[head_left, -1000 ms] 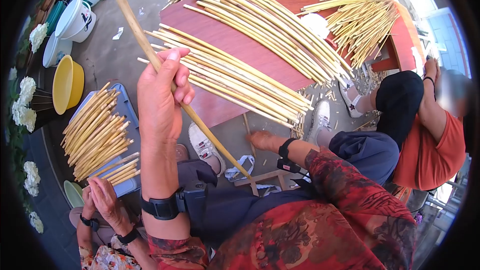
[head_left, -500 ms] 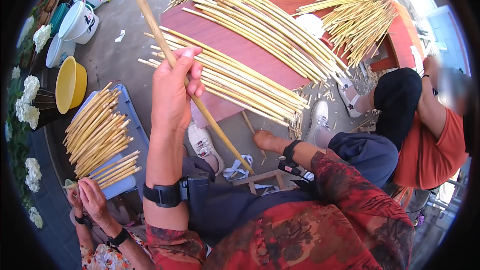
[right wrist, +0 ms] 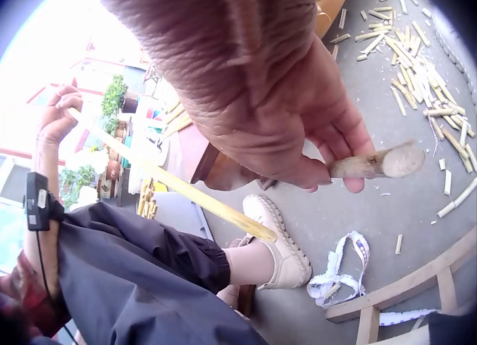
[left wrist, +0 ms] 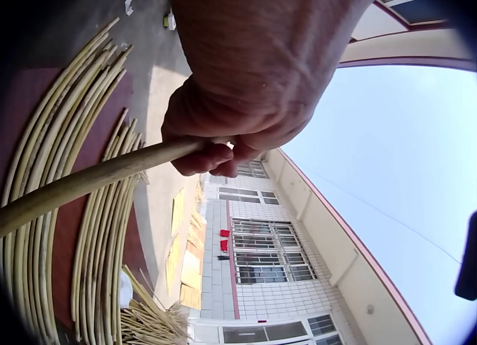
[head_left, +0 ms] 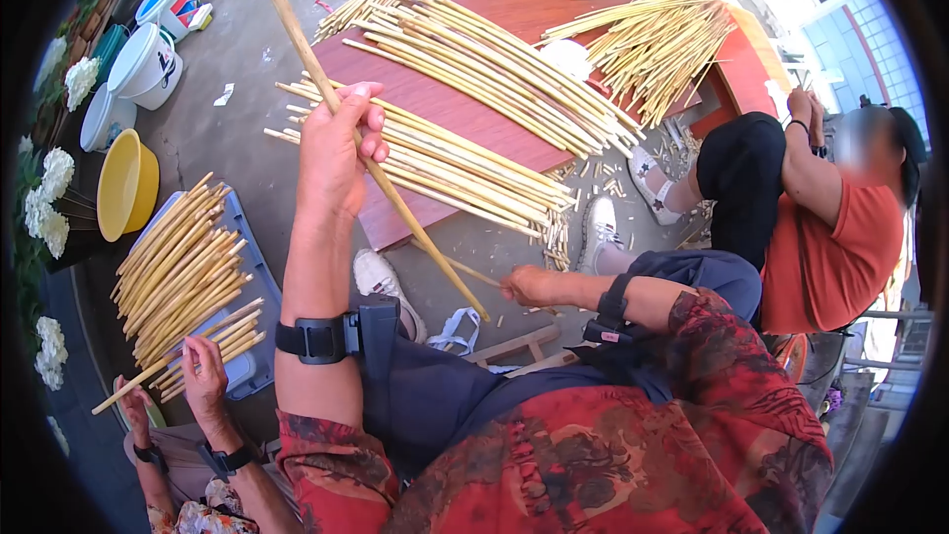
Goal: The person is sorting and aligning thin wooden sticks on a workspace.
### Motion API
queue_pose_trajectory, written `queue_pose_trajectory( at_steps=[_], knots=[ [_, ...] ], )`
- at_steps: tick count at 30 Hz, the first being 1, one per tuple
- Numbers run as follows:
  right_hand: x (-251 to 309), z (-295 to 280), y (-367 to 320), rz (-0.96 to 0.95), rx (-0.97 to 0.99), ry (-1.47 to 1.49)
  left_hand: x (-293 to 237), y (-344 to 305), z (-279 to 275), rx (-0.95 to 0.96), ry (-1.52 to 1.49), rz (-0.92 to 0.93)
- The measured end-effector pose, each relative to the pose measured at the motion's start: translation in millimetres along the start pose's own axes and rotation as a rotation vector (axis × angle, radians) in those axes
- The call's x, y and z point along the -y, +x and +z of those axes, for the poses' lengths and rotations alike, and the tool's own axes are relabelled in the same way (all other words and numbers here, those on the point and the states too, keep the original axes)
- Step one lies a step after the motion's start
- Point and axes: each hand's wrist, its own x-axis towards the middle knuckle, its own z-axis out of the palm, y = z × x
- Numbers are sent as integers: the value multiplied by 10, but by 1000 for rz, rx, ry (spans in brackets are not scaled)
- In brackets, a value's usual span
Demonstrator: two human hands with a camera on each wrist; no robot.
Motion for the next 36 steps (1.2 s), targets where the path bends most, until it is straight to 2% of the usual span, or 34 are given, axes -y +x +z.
queue_pose_trajectory(
  at_steps=[4, 6, 8, 10, 11, 12, 14, 16, 18, 20, 22, 24, 27, 29, 34, 36],
  knots=[
    [182, -564, -440, 69, -32, -40, -35, -1, 5, 28, -18, 10],
    [290, -854, -667, 60, -128, -2, -20, 6, -26, 76, -49, -23],
    [533, -1254, -942, 162, -228, 26, -40, -14, -20, 90, -92, -37],
    [572, -1468, -1115, 88, -380, 80, -53, -23, -8, 116, -126, -50],
    [496, -1500, -1172, -12, -469, 50, -50, -23, -18, 92, -145, -48],
    [497, -1547, -1239, -17, -491, 46, -40, -22, -25, 67, -162, -46],
    [534, -1666, -1352, 55, -449, 97, -5, -9, -9, 61, -174, -13],
    [480, -1691, -1337, 49, -495, 188, 33, -3, 21, 4, -185, -9],
    [393, -1689, -1261, 70, -633, 362, 93, 38, 46, 3, -170, -1],
    [293, -1666, -1118, -38, -620, 609, 176, 98, 55, -110, -184, -9],
    [246, -1657, -977, -142, -569, 676, 232, 147, 92, -102, -209, 27],
    [232, -1663, -880, -147, -505, 629, 201, 154, 130, -102, -234, 64],
    [48, -1672, -755, -135, -505, 623, 169, 195, 155, 92, -305, 119],
    [-157, -1670, -648, -235, -756, 63, 127, 148, 245, 90, -280, 89],
    [-317, -1727, -664, -89, -825, 4, 136, 143, 318, 212, -273, 47],
    [-341, -1753, -699, -16, -908, -202, 142, 140, 370, 234, -251, 30]
  ],
)
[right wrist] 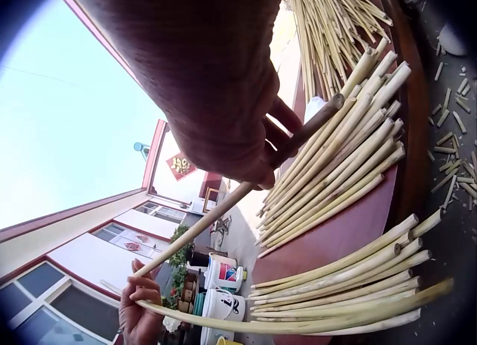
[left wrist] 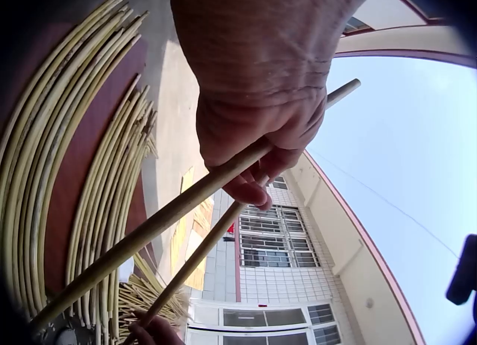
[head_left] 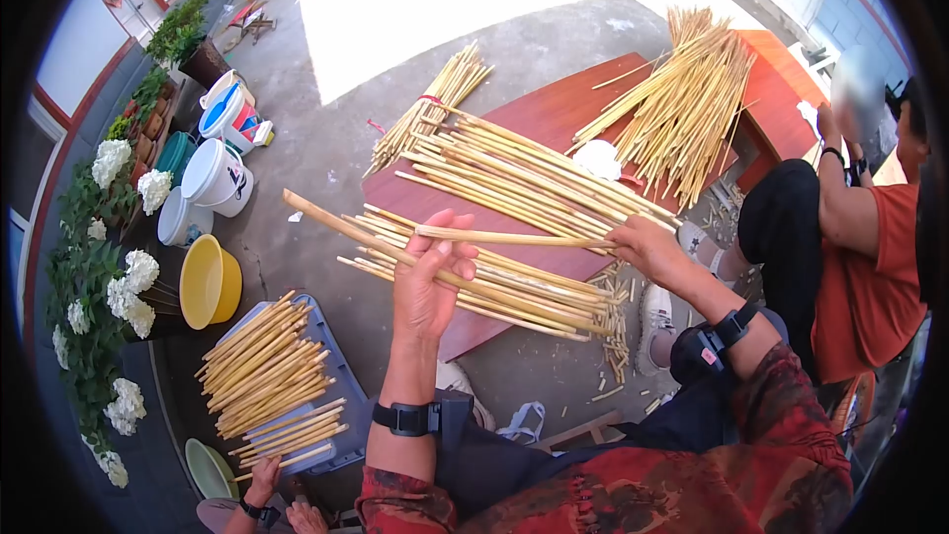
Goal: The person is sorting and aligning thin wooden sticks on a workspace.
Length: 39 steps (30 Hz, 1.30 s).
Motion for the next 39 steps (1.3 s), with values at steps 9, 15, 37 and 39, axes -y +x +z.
queue_pose_trajectory(
  at_steps=[9, 15, 37, 39],
  knots=[
    [-79, 95, -61, 6, 25, -76, 193, -43, 233, 87, 200, -5],
    [128, 37, -70, -55, 121, 51, 343, -57, 358, 137, 308, -2],
    [349, -123, -107, -59, -207, 268, 473, 150, 93, -326, -29, -36],
    [387, -71, -86, 4, -62, 422, 513, 147, 45, -356, -66, -70]
  ],
)
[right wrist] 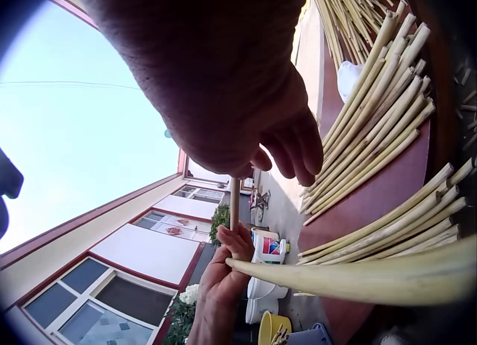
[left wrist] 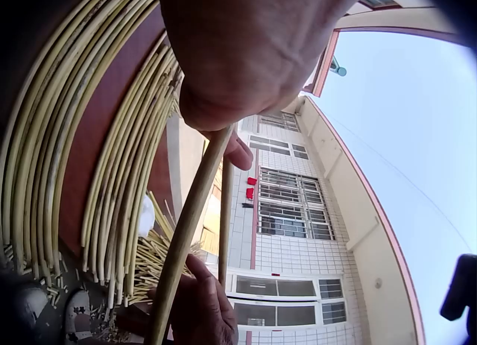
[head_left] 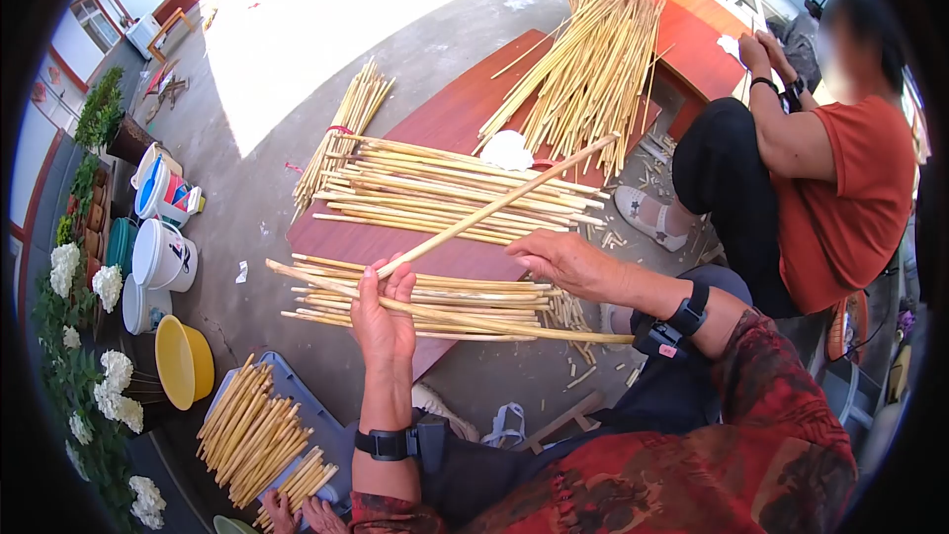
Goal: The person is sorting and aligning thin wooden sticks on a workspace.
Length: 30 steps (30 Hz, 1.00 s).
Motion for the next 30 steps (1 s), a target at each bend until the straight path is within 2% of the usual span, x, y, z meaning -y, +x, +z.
queue_pose_trajectory(
  at_steps=[2, 3, 5, 9, 11, 13, 15, 18, 19, 21, 22, 24, 25, 27, 30],
  knots=[
    [34, 10, 43, 306, 89, 379, 62, -16, 0, -5, 36, -36],
    [30, 21, 71, 312, 79, 375, 89, -30, 6, -21, 69, -64],
    [12, 43, 124, 383, 25, 789, 122, -81, 18, 35, 132, -134],
    [14, 113, 211, 409, -45, 916, 229, -102, -18, 63, 201, -183],
    [-42, 170, 278, 391, -65, 854, 254, -86, -64, 130, 225, -291],
    [-91, 237, 325, 375, -143, 916, 229, -97, -53, 129, 233, -298],
    [-66, 241, 365, 384, -129, 917, 179, -93, -77, 141, 291, -331],
    [-32, 276, 422, 299, -161, 922, 174, -103, -117, 172, 331, -346],
    [-10, 269, 445, 304, -186, 910, 172, -92, -132, 168, 331, -340],
    [19, 251, 485, 305, -202, 899, 155, -66, -148, 120, 386, -181],
    [20, 232, 491, 321, -221, 845, 117, -65, -141, 113, 386, -174],
    [18, 246, 509, 279, -255, 704, 9, -69, -113, 75, 176, -152],
    [27, 232, 484, 272, -241, 709, -22, -49, -114, 64, 175, -141],
    [157, 168, 430, 287, 36, 122, -87, -11, -155, 67, 79, -33],
    [204, 299, 359, 195, 125, 106, -134, 3, -126, 135, 14, 1]
  ],
)
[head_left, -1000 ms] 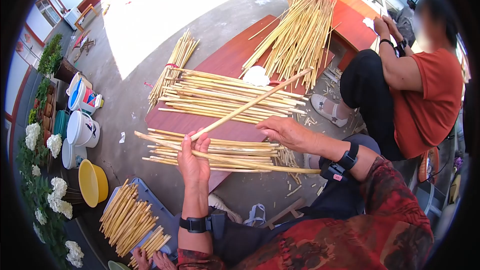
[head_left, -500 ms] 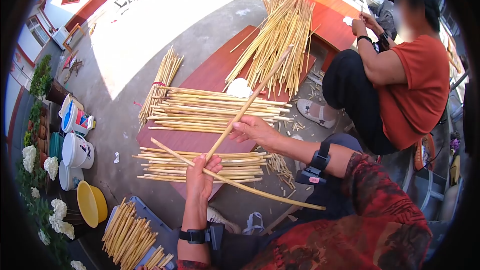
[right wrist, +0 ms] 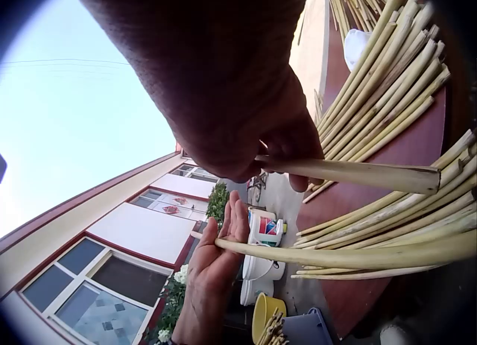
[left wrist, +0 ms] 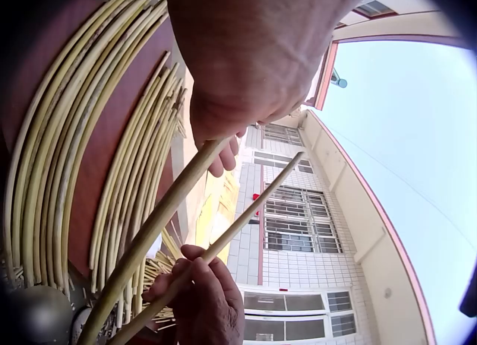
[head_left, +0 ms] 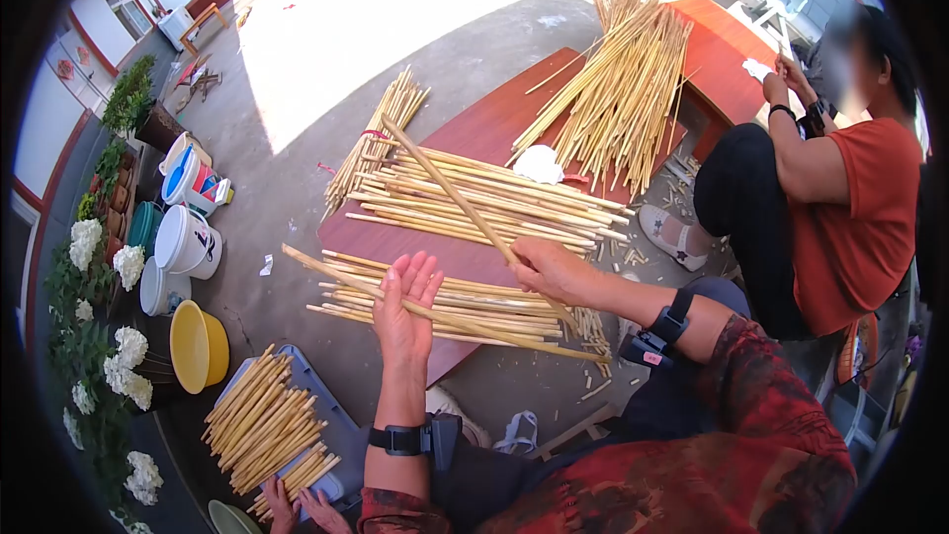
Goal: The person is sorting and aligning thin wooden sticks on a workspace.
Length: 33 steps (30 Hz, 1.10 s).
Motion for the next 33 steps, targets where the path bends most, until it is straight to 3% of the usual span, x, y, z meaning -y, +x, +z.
queue_pose_trajectory(
  at_steps=[1, 2, 5, 11, 13, 14, 16, 17, 18, 19, 21, 33],
  knots=[
    [6, 29, -32, -25, 58, -70, -8, -1, 29, 47, -67, -19],
    [-117, 129, -42, -190, 25, -136, -14, 15, 37, 65, -79, -13],
    [-165, 225, -78, -226, 59, -160, -5, 7, 81, 122, -93, 19],
    [-122, 253, -126, -254, 41, -155, 104, -72, 151, 44, -110, -7],
    [-102, 286, -151, -250, 40, -142, 161, -46, 84, 179, -134, 16],
    [-74, 306, -170, -244, 29, -118, 122, -75, 222, 43, -123, 27],
    [-69, 369, -179, -257, 36, -92, 132, -29, 145, 47, -190, 46],
    [-81, 404, -180, -224, 66, -58, 104, -23, 141, 61, -258, 56],
    [-70, 433, -160, -195, 103, -22, 82, -31, 218, -75, -229, 79],
    [-40, 439, -166, -214, 123, -14, 33, 3, 174, -94, -225, 102],
    [191, 325, -230, 124, 371, 166, -58, 72, 64, -122, -194, 184],
    [89, 81, -421, 81, 521, 115, -682, 64, -391, -191, -316, 405]
  ],
)
